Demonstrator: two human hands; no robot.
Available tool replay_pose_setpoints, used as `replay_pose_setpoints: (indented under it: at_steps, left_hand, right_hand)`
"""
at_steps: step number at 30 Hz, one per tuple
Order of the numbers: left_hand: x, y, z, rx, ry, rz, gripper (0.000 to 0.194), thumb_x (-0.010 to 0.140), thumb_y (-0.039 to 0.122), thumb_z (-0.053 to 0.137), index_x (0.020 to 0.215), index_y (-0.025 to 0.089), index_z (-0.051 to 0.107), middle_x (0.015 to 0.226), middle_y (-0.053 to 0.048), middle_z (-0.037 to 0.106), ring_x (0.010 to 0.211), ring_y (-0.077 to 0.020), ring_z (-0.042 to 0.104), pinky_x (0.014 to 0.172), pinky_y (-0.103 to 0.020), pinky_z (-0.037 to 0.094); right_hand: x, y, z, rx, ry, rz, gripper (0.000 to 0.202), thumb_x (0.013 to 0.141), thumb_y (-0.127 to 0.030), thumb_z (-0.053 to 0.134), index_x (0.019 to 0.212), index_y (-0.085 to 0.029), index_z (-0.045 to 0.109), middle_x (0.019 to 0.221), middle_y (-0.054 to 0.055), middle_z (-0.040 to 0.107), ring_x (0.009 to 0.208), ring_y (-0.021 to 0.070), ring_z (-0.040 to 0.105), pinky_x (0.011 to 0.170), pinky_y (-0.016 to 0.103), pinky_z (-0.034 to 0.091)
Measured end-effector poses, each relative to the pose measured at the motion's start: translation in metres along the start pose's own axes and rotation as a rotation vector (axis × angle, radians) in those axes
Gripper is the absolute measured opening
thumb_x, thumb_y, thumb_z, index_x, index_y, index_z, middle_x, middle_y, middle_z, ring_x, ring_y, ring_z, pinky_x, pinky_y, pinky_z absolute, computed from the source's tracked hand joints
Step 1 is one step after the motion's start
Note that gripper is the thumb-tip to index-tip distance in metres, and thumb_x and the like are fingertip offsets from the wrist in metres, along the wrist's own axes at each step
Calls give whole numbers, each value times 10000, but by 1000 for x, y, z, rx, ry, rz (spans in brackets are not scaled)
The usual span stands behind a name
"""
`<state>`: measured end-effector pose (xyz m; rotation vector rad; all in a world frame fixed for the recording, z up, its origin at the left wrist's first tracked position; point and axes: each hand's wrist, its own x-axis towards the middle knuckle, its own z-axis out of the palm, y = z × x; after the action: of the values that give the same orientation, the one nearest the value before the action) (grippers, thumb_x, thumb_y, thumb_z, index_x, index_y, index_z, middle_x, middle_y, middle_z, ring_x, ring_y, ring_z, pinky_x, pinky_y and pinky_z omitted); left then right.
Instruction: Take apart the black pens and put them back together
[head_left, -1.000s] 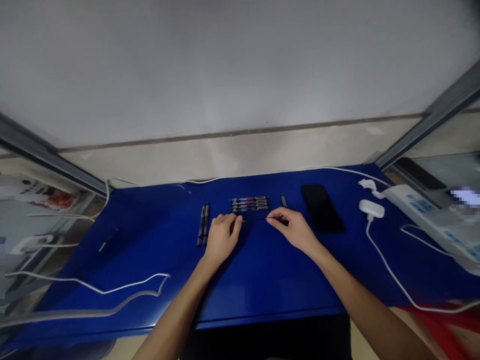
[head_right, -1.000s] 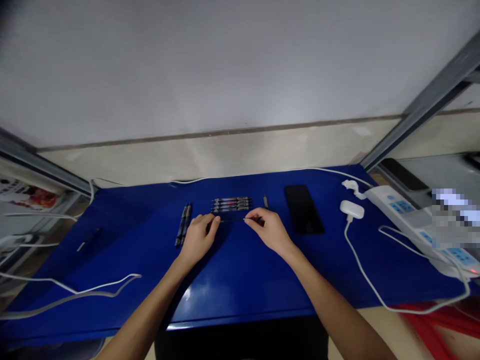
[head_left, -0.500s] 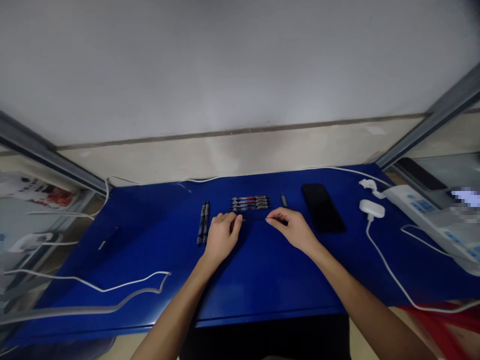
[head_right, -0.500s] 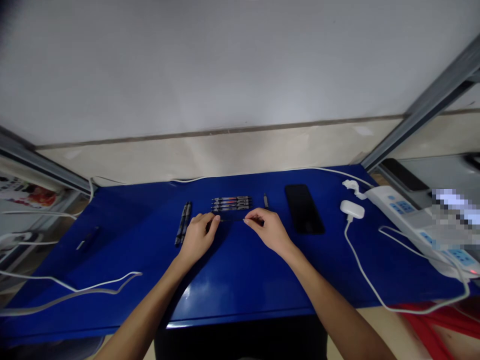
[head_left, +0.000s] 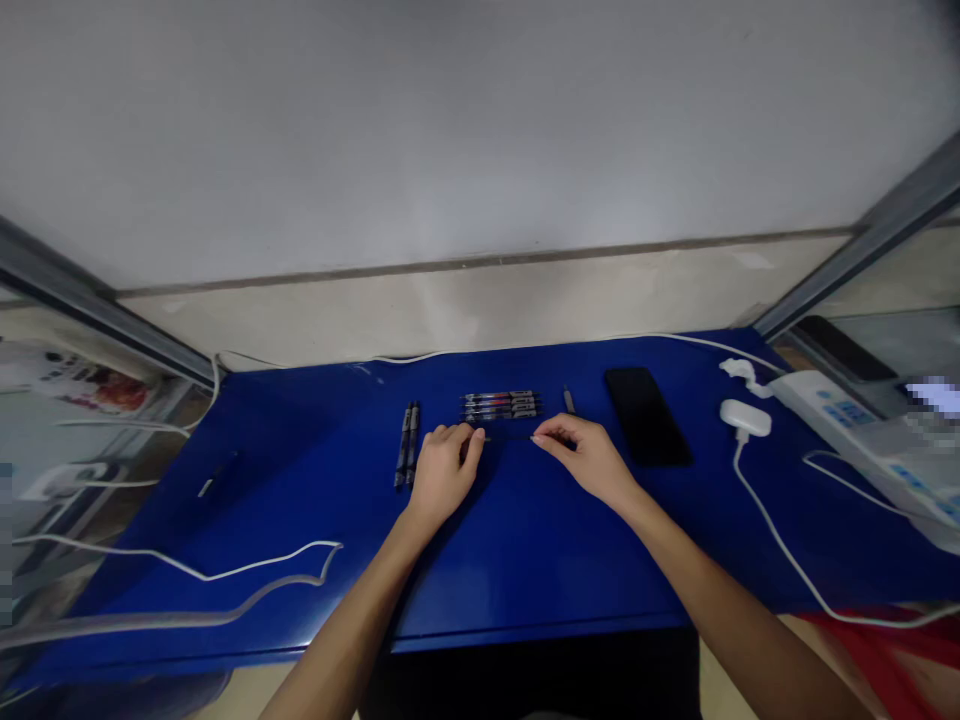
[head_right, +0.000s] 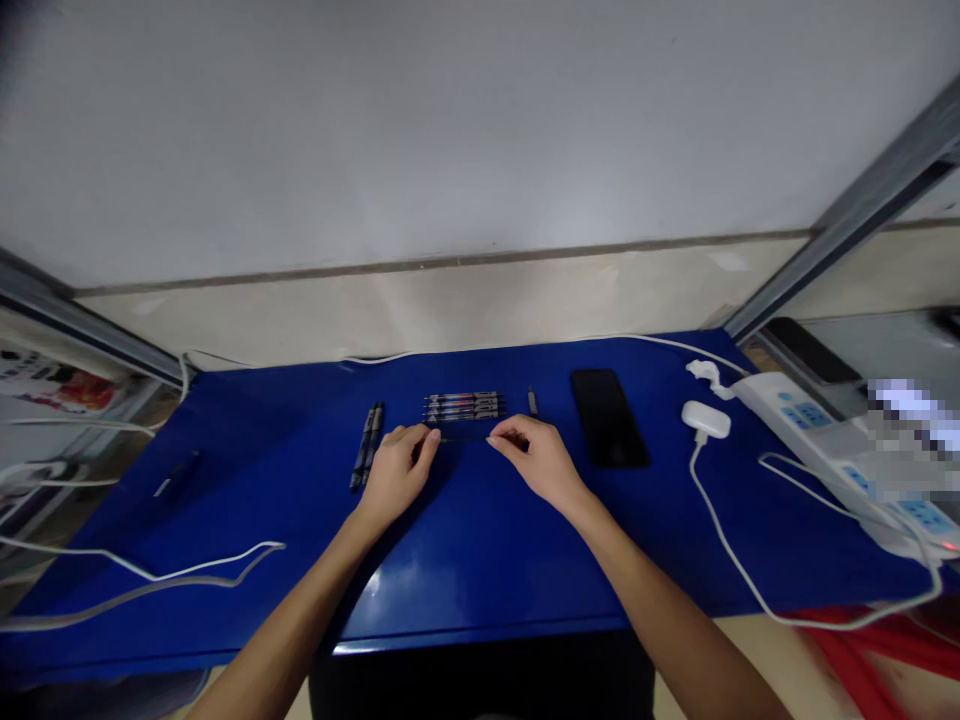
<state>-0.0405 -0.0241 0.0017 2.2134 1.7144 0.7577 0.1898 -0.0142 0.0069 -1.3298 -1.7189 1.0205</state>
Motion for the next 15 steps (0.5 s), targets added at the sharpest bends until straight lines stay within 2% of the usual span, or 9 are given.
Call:
replay_pose_setpoints:
  at_steps: [5,11,15]
  left_hand:
    - [0,-1,1,10,-5,-4,360,1005,368,368,710,204,494,672,-9,564,711,-181,508,696,-307,335]
    - [0,0,1,17,1,-3,369,1006,369,363,690,206,461,666,-9,549,711,-183,504,688,-309,329]
    - [0,-1,1,10,-4,4,363,1009,372,355,705,206,464,666,-4,541,710,-182,503,700,-308,332]
  right_hand:
    - [0,0,-1,9,7,7,178,895,-367,610,856,-231,719,848,23,729,781,194,678,725,315,516]
    - [1,3,-1,50,-15,-67,148,881,-318,632,966,-251,734,974,35,735,919,209,691,854,350,527]
    - [0,4,1,111,-36,25,175,882,-319,623,1000,-230,716,882,38,747,783,188,705,768,336,557]
